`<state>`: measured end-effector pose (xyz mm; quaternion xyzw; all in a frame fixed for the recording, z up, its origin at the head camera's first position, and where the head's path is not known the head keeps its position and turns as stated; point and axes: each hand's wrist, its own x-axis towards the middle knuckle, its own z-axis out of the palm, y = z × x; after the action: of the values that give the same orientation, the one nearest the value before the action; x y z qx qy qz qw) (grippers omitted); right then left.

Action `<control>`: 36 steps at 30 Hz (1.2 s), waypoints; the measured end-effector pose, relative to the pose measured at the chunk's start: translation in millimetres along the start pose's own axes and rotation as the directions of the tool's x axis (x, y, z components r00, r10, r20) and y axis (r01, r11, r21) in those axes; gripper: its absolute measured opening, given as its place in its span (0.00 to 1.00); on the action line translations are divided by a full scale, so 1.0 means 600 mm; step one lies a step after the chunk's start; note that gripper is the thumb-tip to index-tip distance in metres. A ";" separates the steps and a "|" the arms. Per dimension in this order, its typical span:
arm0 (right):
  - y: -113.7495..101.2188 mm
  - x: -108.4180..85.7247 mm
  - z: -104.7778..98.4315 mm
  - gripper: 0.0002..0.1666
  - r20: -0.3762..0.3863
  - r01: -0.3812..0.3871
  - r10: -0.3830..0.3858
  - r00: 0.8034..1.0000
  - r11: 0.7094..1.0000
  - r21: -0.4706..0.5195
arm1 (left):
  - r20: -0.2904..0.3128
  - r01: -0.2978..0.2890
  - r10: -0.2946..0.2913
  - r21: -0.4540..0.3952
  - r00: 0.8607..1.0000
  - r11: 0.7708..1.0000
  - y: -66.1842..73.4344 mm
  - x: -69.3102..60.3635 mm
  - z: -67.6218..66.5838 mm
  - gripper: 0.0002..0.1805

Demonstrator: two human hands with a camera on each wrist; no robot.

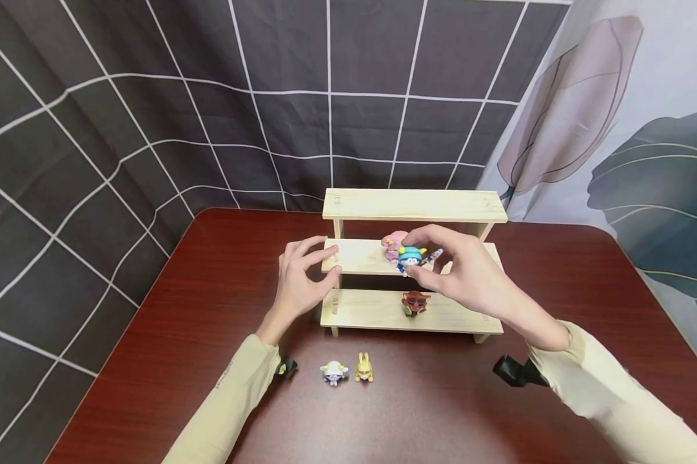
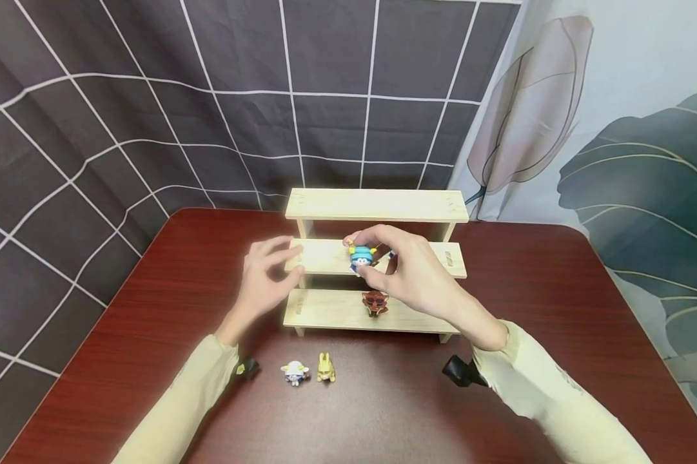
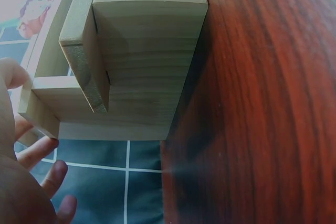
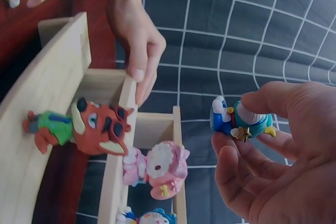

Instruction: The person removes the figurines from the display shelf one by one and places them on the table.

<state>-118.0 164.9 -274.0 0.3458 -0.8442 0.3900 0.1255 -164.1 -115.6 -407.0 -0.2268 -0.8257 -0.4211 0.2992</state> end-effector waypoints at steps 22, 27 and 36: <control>-0.009 -0.046 0.019 0.22 0.057 -0.008 0.005 0.998 0.999 0.051 | 0.000 -0.006 0.006 0.010 1.000 1.000 -0.004 -0.002 0.001 0.19; -0.012 -0.061 0.024 0.22 0.065 -0.010 0.006 0.998 0.999 0.053 | 0.006 0.000 0.000 0.009 1.000 1.000 -0.003 -0.001 0.001 0.19; -0.015 -0.086 0.035 0.22 0.073 -0.034 0.031 0.997 0.999 0.036 | -0.001 -0.004 0.004 0.002 1.000 1.000 -0.002 -0.001 0.000 0.19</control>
<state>-73.2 170.1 -307.6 0.3480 -0.8464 0.3947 0.0822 -164.3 -116.1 -408.3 -0.2279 -0.8254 -0.4198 0.3008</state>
